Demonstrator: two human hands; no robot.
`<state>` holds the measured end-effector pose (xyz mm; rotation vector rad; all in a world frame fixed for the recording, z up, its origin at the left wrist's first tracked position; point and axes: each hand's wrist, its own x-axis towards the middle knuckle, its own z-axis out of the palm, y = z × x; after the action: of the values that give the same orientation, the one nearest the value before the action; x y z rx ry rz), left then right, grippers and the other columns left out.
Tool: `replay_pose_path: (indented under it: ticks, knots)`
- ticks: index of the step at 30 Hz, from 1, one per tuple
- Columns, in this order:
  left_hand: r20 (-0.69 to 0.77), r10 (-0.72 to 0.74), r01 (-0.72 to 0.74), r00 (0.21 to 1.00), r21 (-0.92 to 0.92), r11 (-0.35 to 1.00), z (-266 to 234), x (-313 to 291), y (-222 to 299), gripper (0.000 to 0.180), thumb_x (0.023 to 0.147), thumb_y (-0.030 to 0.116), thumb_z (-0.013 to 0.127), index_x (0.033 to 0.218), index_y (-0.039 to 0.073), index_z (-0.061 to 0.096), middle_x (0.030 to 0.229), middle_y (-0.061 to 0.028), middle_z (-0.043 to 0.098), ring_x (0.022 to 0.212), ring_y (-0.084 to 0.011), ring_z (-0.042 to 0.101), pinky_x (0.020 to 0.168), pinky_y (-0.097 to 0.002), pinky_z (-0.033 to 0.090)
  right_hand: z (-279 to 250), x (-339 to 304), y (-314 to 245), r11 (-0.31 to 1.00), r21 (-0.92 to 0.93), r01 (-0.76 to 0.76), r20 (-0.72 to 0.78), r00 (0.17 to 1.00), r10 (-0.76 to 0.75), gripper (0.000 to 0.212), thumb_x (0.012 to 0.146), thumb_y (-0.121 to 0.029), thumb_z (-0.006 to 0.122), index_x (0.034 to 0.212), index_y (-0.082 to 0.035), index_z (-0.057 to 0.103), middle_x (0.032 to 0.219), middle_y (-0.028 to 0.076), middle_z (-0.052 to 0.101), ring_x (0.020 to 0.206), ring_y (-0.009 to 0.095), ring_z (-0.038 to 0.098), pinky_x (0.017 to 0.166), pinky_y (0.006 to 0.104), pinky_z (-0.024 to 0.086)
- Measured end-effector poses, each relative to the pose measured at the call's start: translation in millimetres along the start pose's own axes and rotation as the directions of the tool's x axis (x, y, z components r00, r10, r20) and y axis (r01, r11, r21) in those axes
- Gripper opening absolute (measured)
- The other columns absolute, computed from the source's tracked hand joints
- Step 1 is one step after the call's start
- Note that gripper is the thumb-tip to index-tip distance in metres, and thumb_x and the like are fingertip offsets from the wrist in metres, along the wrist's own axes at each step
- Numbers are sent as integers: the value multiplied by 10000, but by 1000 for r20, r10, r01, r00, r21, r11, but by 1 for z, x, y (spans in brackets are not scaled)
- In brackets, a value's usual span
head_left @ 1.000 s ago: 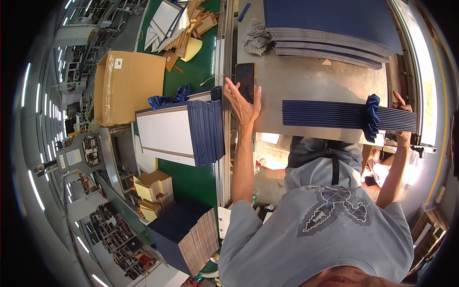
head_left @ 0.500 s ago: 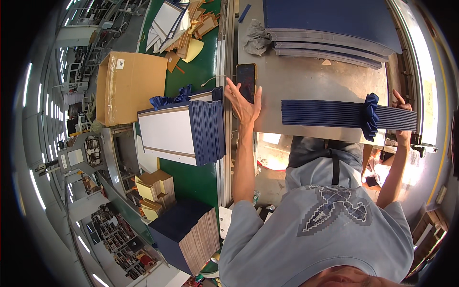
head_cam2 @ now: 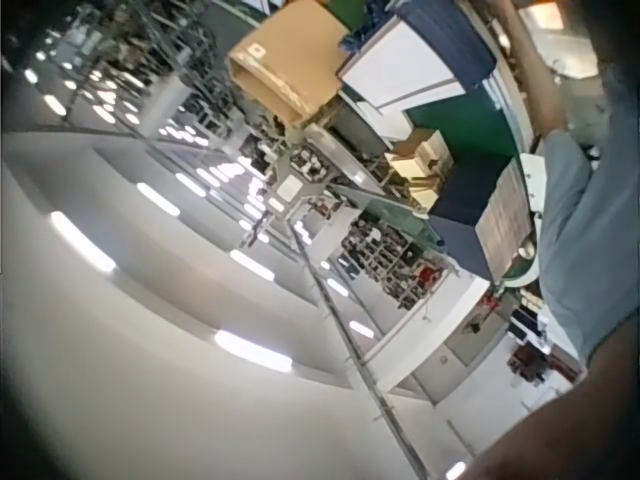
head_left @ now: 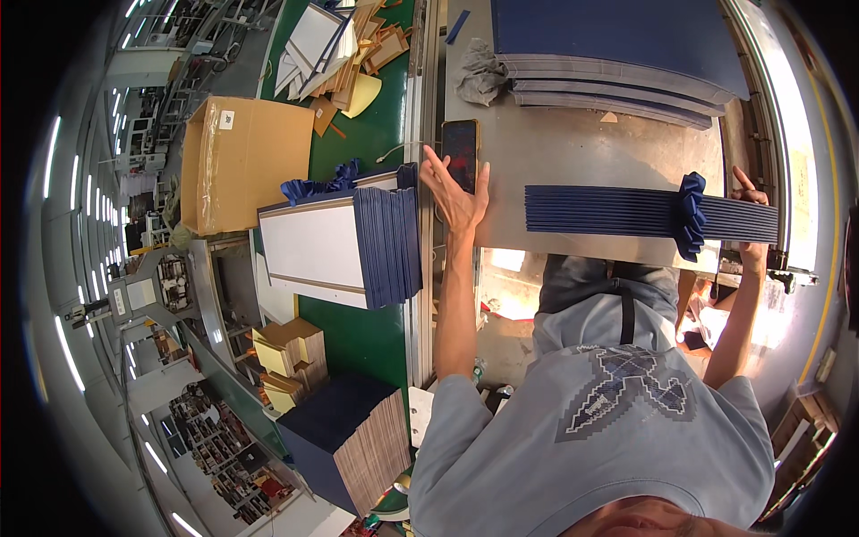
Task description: Organize and stack files by placing blue binder covers onto white folders.
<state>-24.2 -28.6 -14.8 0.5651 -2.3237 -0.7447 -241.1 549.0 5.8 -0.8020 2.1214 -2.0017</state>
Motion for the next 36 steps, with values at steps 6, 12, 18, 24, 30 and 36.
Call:
replay_pose_path:
  ticks: [6,12,18,24,30,36]
  knots:
    - [7,1,-2,1000,15,1000,1,0,1,1225,910,374,879,1742,49,41,1465,-302,335,1272,-466,616,1073,-552,519,7,3,-9,998,-65,19,-6,1000,-20,1046,652,-882,839,1290,-78,637,1289,172,660,1472,420,499,1189,584,443]
    - [-19,32,-33,999,-49,998,-16,2,14,1191,892,482,869,1738,42,155,1571,-303,317,1401,-458,502,1133,-554,463,15,7,-21,995,-99,12,-30,999,-15,1112,591,-926,828,1273,-66,649,1219,152,691,1463,499,492,1214,701,371]
    - [197,256,-52,946,-688,724,4,-41,88,1391,691,698,937,1706,27,264,1647,-226,381,1530,-379,396,1235,-564,375,25,6,-18,1000,18,-5,-13,1000,5,1194,667,-900,806,1470,-48,575,1514,215,576,1444,319,546,1209,519,440]
    - [254,35,189,967,-798,572,56,-56,113,1358,560,625,1028,1606,-11,441,1506,-172,595,1380,-262,593,1146,-450,507,25,0,18,1000,-10,28,28,999,-28,1030,833,-773,794,1554,-87,528,1683,248,433,1398,266,581,1208,458,442]
    - [171,-231,271,958,-802,532,67,-67,120,707,639,412,1077,1081,-24,739,959,-89,782,869,-192,744,784,-356,633,-15,-25,99,919,194,-344,-288,875,389,997,875,-650,813,1575,-33,461,1525,202,564,1406,301,526,1202,507,398]
    - [31,-512,425,859,-601,677,-44,-156,144,635,662,312,1045,1086,-58,752,965,-150,810,850,-199,765,780,-356,621,21,-25,75,958,77,-276,-76,957,282,931,955,-465,775,1631,28,367,1544,179,521,1393,296,516,1194,462,396]
